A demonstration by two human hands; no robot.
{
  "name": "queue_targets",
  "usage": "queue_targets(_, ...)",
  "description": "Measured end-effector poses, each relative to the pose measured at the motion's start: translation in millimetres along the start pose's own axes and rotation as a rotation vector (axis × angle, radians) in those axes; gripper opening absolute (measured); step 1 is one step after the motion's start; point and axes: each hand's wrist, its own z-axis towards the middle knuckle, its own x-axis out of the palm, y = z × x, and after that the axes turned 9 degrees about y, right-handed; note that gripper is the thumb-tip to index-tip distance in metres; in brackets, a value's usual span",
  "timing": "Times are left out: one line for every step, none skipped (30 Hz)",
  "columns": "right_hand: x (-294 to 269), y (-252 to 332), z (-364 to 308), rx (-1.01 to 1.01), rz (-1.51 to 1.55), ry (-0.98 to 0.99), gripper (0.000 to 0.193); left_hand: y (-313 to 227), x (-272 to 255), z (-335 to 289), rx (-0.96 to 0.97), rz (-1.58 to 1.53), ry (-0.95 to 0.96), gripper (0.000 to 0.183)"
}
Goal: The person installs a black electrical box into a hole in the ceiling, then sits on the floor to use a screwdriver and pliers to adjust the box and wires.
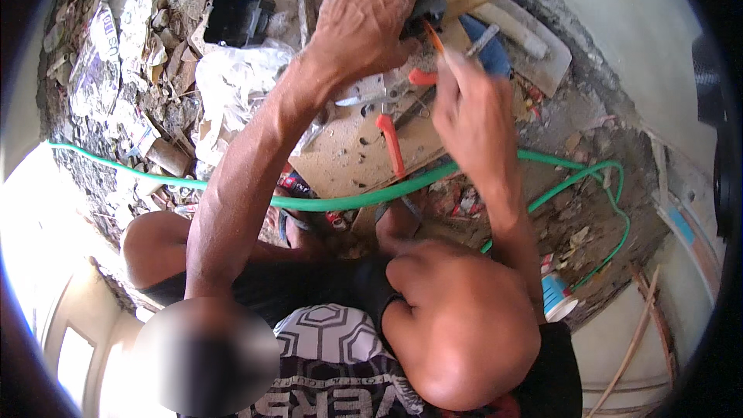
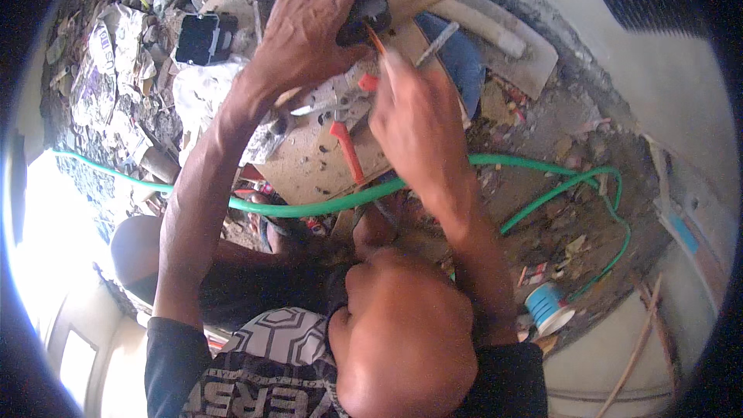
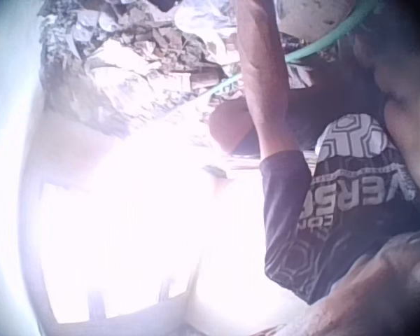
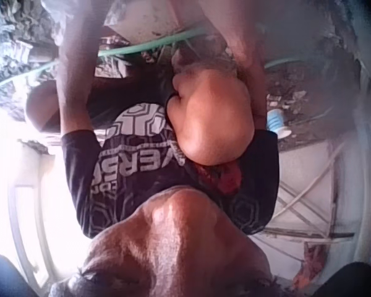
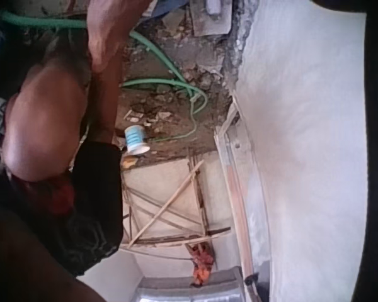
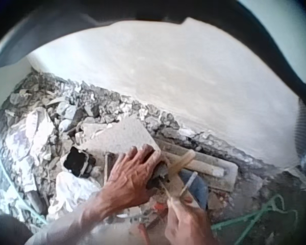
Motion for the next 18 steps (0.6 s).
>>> queue_targets(-0.5,2.0,7.2,0.038,-0.040,0.039,0.007,-0.4,4.3,0.8,0.027,-0.015,-0.051,0.070)
queue_targets(2.3,4.3,17.3,0.062,-0.074,0.079,0.007,2.8,8.6,3.5,0.043,-0.021,-0.108,0.072)
queue_targets(3.9,6.0,20.3,0.086,-0.108,0.119,0.008,4.9,11.7,4.2,0.059,-0.028,-0.166,0.073)
queue_targets(6.8,3.3,11.7,0.083,-0.095,0.134,0.009,11.2,9.7,1.8,0.056,-0.001,-0.144,0.075)
queue_targets(4.7,2.6,1.5,0.083,-0.045,0.072,0.009,10.0,6.0,4.2,0.042,-0.011,-0.101,0.075)
queue_targets(2.6,1.8,-9.2,0.083,0.005,0.010,0.010,7.4,2.5,5.9,0.029,-0.021,-0.057,0.075)
queue_targets(1.9,5.7,-14.9,0.094,0.063,-0.049,0.011,4.6,2.2,4.4,0.015,-0.034,0.000,0.074)
queue_targets(-2.5,7.2,-6.5,0.127,0.029,0.045,0.015,3.5,9.4,5.1,0.004,0.011,-0.007,0.078)
queue_targets(3.2,3.3,4.2,0.071,-0.023,0.033,0.015,7.4,12.8,4.3,0.039,0.024,-0.081,0.075)
queue_targets(9.6,-2.4,17.4,0.015,-0.078,0.021,0.016,12.0,13.1,3.6,0.075,0.034,-0.158,0.071)
queue_targets(12.4,-5.3,23.0,-0.041,-0.133,0.010,0.016,15.0,13.7,2.7,0.110,0.045,-0.234,0.068)
queue_targets(9.6,-0.7,14.1,0.044,-0.097,0.075,0.014,15.5,15.6,0.9,0.109,0.072,-0.195,0.071)
queue_targets(9.4,2.7,3.2,0.061,-0.034,0.064,0.015,17.6,18.9,-2.6,0.104,0.069,-0.212,0.071)
queue_targets(6.1,1.6,-8.3,0.069,0.020,0.039,0.016,16.5,21.9,-0.3,0.111,0.076,-0.243,0.071)
queue_targets(3.1,0.3,-10.4,0.075,0.075,0.015,0.017,16.7,22.9,4.0,0.117,0.082,-0.275,0.071)
queue_targets(-11.4,4.4,-5.6,0.128,-0.086,0.076,0.015,4.9,24.4,13.7,0.105,0.037,-0.273,0.072)
queue_targets(-3.2,3.7,4.2,0.118,-0.082,0.076,0.014,9.4,24.8,10.1,0.105,0.043,-0.254,0.073)
queue_targets(7.6,2.4,16.7,0.109,-0.079,0.076,0.013,16.0,23.3,6.1,0.105,0.048,-0.235,0.074)
